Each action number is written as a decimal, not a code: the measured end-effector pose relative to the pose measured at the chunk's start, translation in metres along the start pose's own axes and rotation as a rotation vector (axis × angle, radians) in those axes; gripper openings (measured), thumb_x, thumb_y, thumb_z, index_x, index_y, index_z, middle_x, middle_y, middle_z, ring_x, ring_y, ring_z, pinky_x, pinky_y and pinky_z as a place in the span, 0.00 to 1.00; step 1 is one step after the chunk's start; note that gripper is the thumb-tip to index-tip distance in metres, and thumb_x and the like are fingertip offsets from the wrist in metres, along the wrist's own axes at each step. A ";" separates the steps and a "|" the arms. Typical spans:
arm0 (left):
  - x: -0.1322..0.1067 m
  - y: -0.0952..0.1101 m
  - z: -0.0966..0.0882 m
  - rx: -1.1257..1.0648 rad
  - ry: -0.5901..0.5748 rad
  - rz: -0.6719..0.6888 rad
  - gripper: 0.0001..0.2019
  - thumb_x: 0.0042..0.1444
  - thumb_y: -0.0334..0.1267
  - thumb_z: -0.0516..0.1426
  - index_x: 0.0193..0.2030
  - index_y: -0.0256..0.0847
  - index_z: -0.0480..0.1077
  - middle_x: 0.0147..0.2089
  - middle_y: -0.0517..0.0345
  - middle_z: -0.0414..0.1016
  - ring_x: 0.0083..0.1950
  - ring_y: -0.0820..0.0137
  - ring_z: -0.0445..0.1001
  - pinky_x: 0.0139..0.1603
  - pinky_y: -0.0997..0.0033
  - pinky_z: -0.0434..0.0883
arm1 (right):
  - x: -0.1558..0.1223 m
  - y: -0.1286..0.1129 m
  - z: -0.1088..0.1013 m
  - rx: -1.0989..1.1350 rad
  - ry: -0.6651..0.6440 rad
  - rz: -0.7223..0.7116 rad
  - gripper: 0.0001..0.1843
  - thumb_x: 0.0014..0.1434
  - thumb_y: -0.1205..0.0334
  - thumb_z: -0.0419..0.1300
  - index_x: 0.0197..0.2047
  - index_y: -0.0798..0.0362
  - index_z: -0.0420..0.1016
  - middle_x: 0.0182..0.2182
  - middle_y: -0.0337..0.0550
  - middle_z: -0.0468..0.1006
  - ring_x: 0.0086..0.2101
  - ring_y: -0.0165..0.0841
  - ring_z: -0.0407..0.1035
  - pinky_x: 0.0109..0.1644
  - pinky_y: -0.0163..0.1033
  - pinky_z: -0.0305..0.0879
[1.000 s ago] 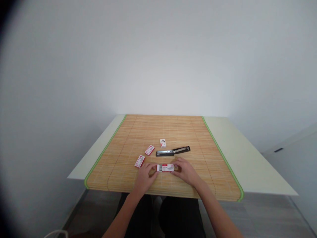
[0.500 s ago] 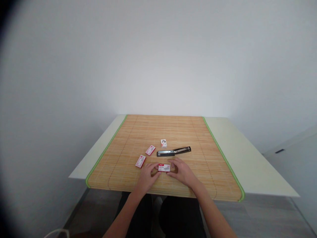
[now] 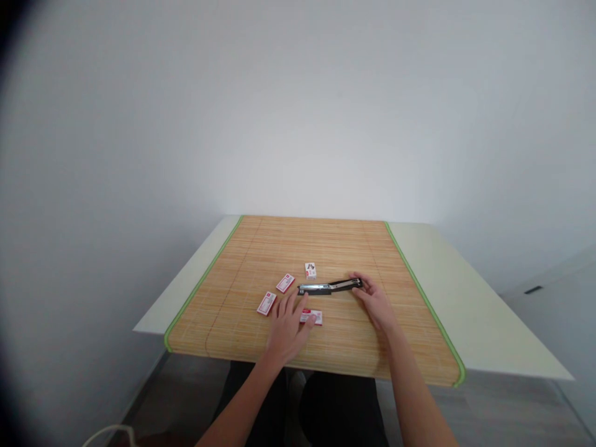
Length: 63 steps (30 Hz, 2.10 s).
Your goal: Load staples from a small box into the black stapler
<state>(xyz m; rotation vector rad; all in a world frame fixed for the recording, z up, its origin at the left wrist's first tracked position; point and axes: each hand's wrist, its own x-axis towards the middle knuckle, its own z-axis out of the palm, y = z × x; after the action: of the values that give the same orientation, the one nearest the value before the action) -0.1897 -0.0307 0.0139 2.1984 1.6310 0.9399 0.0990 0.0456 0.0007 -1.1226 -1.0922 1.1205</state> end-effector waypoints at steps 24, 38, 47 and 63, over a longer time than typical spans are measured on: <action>0.002 0.014 0.010 0.238 0.028 -0.053 0.31 0.67 0.60 0.52 0.74 0.56 0.58 0.78 0.56 0.54 0.77 0.52 0.50 0.74 0.37 0.52 | 0.037 -0.035 0.111 -0.767 -0.587 -0.360 0.21 0.56 0.65 0.68 0.54 0.47 0.82 0.50 0.46 0.84 0.50 0.43 0.77 0.58 0.48 0.70; -0.009 0.008 0.001 0.075 -0.037 0.104 0.27 0.62 0.48 0.61 0.68 0.56 0.66 0.67 0.55 0.69 0.65 0.54 0.66 0.66 0.46 0.63 | 0.008 -0.027 0.080 -0.724 -0.470 -0.265 0.27 0.62 0.62 0.59 0.65 0.44 0.74 0.58 0.41 0.80 0.57 0.42 0.75 0.66 0.51 0.67; 0.007 -0.017 -0.021 0.194 0.054 -0.028 0.23 0.64 0.48 0.59 0.65 0.55 0.68 0.57 0.52 0.76 0.57 0.51 0.69 0.63 0.44 0.62 | -0.036 0.007 0.070 -0.678 -0.123 -0.240 0.26 0.66 0.51 0.58 0.65 0.45 0.73 0.60 0.43 0.78 0.58 0.43 0.74 0.66 0.53 0.68; 0.075 -0.082 -0.036 0.151 -0.201 0.361 0.30 0.69 0.51 0.51 0.76 0.53 0.53 0.79 0.57 0.51 0.77 0.59 0.52 0.76 0.51 0.53 | -0.052 0.017 0.078 -0.665 0.040 -0.240 0.25 0.65 0.45 0.59 0.62 0.45 0.77 0.57 0.44 0.80 0.56 0.46 0.75 0.63 0.54 0.71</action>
<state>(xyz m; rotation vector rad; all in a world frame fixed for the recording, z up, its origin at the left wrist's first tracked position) -0.2629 0.0601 0.0226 2.6521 1.2780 0.6643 0.0142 0.0036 -0.0120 -1.4599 -1.5793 0.5449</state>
